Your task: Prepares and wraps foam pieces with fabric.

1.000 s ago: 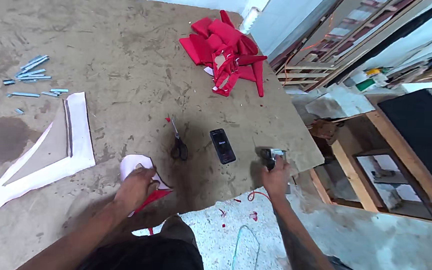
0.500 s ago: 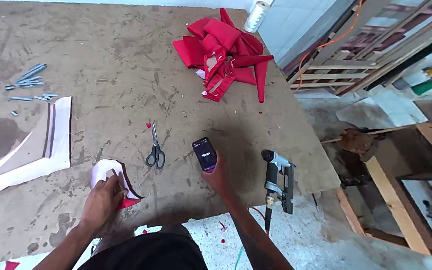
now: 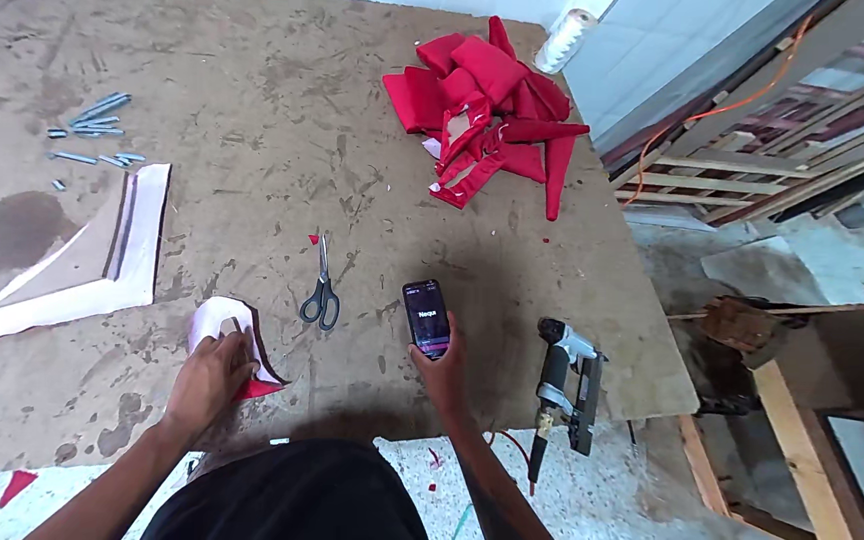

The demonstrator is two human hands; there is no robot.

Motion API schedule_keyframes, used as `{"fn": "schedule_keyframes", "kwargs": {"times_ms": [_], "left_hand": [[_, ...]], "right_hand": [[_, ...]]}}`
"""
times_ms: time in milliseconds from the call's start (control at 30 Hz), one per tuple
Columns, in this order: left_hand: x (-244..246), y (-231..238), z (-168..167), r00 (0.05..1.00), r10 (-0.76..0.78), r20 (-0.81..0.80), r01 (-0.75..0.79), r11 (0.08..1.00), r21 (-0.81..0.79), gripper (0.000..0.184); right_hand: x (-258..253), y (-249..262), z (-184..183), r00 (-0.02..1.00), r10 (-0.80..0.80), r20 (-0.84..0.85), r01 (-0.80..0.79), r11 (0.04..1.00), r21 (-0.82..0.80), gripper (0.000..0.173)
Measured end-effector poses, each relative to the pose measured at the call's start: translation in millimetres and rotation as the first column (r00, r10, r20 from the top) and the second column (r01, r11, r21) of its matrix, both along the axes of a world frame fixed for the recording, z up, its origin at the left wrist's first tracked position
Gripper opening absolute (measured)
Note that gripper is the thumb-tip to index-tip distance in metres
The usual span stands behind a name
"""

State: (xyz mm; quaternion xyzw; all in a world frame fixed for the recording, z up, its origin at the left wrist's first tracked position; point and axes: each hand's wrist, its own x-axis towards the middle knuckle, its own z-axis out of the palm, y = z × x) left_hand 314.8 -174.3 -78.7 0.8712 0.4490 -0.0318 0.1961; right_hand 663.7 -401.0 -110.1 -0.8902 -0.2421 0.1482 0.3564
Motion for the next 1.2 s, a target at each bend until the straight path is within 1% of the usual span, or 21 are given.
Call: {"fn": "schedule_keyframes", "kwargs": {"times_ms": [133,267,333,433,500,533,567,667,733,767,833,867,933,1000,1067,1200], "left_hand": [[-1.8,1.1,-2.5,1.000,0.001,0.023,-0.001,1.000,0.000,0.042],[-2.0,1.1,-1.0,0.999,0.034,0.035,-0.033,0.999,-0.026,0.050],[-3.4,2.5,0.1,0.998,0.047,0.044,-0.044,0.997,-0.058,0.059],[-5.7,4.5,9.5,0.998,0.041,0.043,-0.036,0.992,-0.118,0.079],[-11.2,6.8,13.7,1.000,0.015,0.013,-0.013,0.992,-0.123,0.094],[-15.3,8.1,13.7,1.000,0.003,-0.014,-0.005,0.993,-0.117,0.097],[-19.4,9.0,13.1,0.999,-0.007,-0.045,0.002,0.994,-0.106,0.097],[-26.1,8.3,16.9,0.996,-0.014,-0.087,0.007,0.997,-0.073,0.084],[-31.7,7.7,14.3,0.999,-0.016,-0.045,0.013,0.997,-0.071,0.076],[-35.2,6.9,12.7,0.999,-0.024,-0.021,0.022,0.997,-0.072,0.069],[-43.5,5.1,7.2,0.998,-0.066,0.020,0.067,0.998,-0.012,0.056],[-48.6,5.4,3.5,0.995,-0.096,0.035,0.095,0.995,0.028,0.053],[-59.0,7.5,-3.8,0.987,-0.143,0.077,0.136,0.986,0.092,0.052],[-66.4,9.3,-8.6,0.979,-0.160,0.128,0.145,0.982,0.122,0.049],[-72.4,13.3,-14.3,0.969,-0.180,0.172,0.159,0.979,0.125,0.050],[-79.2,18.5,-22.4,0.955,-0.207,0.211,0.188,0.976,0.106,0.053]], "right_hand": [[0.7,1.8,3.7,1.000,0.002,-0.010,-0.002,1.000,-0.016,0.104],[0.2,1.8,-0.6,1.000,0.000,0.012,0.000,1.000,-0.016,0.102],[-0.5,2.1,0.2,1.000,0.000,0.023,0.000,1.000,-0.025,0.103],[-1.8,3.0,4.9,1.000,0.005,0.027,-0.004,1.000,-0.016,0.104],[-2.6,3.3,2.7,0.999,0.002,0.041,-0.002,1.000,-0.015,0.105],[-3.2,3.4,1.3,0.999,-0.002,0.049,0.003,1.000,-0.021,0.105],[-3.8,3.4,0.7,0.998,-0.009,0.055,0.011,1.000,-0.027,0.106],[-5.2,3.3,2.4,0.999,-0.027,0.042,0.029,0.999,-0.046,0.105],[-6.5,3.5,4.2,0.999,-0.038,0.036,0.040,0.998,-0.057,0.104],[-7.3,3.8,5.0,0.999,-0.043,0.034,0.045,0.997,-0.061,0.104],[-8.7,4.3,6.7,0.999,-0.047,0.022,0.048,0.997,-0.054,0.104],[-9.7,4.7,7.7,0.999,-0.050,0.013,0.051,0.998,-0.048,0.104],[-11.1,5.5,9.7,0.998,-0.055,0.005,0.055,0.998,-0.043,0.103],[-12.2,6.3,12.0,0.999,-0.054,0.006,0.055,0.997,-0.048,0.103],[-12.6,7.5,14.1,0.998,-0.054,0.022,0.055,0.997,-0.058,0.102],[-14.3,8.3,15.2,0.997,-0.064,0.037,0.067,0.995,-0.077,0.102]]}}
